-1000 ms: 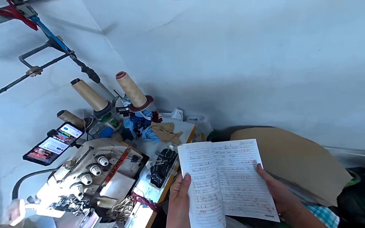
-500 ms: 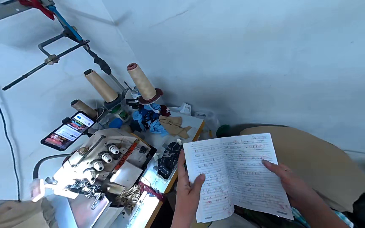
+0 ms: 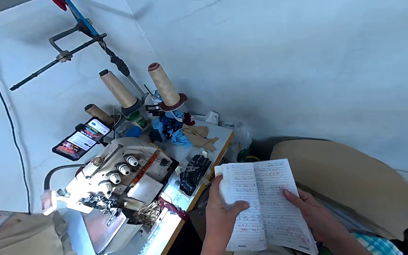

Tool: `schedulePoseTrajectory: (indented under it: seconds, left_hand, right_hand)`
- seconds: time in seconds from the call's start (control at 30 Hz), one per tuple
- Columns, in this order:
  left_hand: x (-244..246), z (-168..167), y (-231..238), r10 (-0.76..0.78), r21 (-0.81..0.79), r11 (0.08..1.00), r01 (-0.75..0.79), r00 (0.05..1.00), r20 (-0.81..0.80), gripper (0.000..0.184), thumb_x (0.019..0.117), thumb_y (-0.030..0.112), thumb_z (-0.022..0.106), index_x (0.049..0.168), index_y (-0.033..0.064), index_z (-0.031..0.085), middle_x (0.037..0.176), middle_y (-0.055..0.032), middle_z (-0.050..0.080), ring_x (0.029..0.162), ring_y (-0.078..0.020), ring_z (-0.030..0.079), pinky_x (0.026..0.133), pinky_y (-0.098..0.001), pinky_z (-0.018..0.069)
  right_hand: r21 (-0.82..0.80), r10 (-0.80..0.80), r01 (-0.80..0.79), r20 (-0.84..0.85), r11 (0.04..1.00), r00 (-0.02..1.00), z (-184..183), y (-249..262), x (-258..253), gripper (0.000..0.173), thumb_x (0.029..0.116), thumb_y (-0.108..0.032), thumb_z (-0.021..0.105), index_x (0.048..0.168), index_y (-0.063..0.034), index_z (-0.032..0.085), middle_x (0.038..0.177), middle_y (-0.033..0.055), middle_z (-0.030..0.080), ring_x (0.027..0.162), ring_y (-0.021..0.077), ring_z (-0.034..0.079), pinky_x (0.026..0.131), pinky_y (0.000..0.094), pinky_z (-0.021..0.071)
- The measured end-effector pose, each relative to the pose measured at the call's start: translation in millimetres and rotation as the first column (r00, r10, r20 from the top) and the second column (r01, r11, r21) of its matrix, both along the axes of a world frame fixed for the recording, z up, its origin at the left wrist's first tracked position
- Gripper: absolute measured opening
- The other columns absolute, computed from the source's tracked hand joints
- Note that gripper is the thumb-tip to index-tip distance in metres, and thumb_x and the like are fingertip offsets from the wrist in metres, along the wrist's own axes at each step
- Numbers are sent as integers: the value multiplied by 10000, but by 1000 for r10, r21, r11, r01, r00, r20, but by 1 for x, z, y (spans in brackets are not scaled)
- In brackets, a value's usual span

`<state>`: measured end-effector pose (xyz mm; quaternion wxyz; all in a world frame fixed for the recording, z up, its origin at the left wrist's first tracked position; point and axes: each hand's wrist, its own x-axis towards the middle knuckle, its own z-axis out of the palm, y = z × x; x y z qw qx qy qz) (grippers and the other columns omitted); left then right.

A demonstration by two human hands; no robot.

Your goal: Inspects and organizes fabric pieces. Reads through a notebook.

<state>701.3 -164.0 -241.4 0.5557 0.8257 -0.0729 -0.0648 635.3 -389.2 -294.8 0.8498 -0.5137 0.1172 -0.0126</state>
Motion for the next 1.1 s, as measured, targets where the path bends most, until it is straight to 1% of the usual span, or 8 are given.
schedulePoseTrajectory:
  seconds: [0.13,0.2,0.27,0.33,0.43,0.53,0.67,1.1]
  left_hand:
    - [-3,-4,-1,-24,2,1000,24,999,-49,1039,683,328,940,1527,75,391,1412,-182,511,1144,-187,646,921,-368,594]
    - [-7,-6,-6,-37,-52,998,34,998,-54,990,716,310,928,1502,49,386,1357,-156,568,1066,-163,688,879,-358,620]
    - [-10,-13,-10,-66,-67,995,70,996,57,744,894,326,772,1449,-28,427,1283,-169,606,996,-144,702,849,-336,619]
    - [-11,-19,-13,-103,-75,990,120,975,196,486,1061,301,501,1364,-79,500,1201,-163,605,978,-99,672,853,-276,593]
    - [-12,-19,-14,-113,-186,971,151,973,202,431,1119,230,327,1288,-98,550,1142,-125,604,982,-61,644,882,-227,565]
    - [-10,-17,-11,-159,-453,881,134,987,-18,317,1114,155,326,1229,-50,539,1058,-70,670,931,-95,693,859,-289,606]
    - [-5,-19,-4,-229,-594,800,85,958,-170,242,1092,115,376,1147,-17,571,970,-84,703,861,-141,720,806,-337,625]
    - [-5,-24,-3,-141,-600,800,27,980,-144,139,1040,51,479,1061,-2,606,935,-77,711,823,-131,722,778,-323,627]
  right_hand:
    - [20,50,-49,-13,999,999,-2,5,0,255,1073,-196,430,1163,-103,649,972,16,779,840,115,759,770,297,648]
    - [18,86,-85,-7,996,996,-4,8,0,248,1062,-220,461,1159,-117,665,972,10,779,847,112,758,777,298,646]
    - [21,108,-108,-10,994,994,-4,12,1,239,1060,-219,462,1140,-132,670,955,-3,780,828,104,757,762,290,645]
    - [48,118,-118,-2,992,993,-5,14,1,245,1067,-194,434,1145,-136,659,956,-3,782,815,104,760,751,289,648]
    - [72,128,-128,11,989,992,-10,13,2,253,1074,-186,419,1183,-134,641,990,3,781,842,111,761,772,295,648]
    - [57,123,-122,-11,991,992,-14,12,3,239,1067,-221,453,1156,-133,656,975,3,781,836,114,761,761,298,649]
    - [75,140,-137,-43,988,989,-14,16,2,251,1072,-218,441,1144,-137,667,973,7,782,832,113,761,758,297,649]
    - [55,154,-153,-11,987,988,-13,18,4,243,1068,-231,468,1147,-140,679,984,1,780,853,108,758,786,294,644]
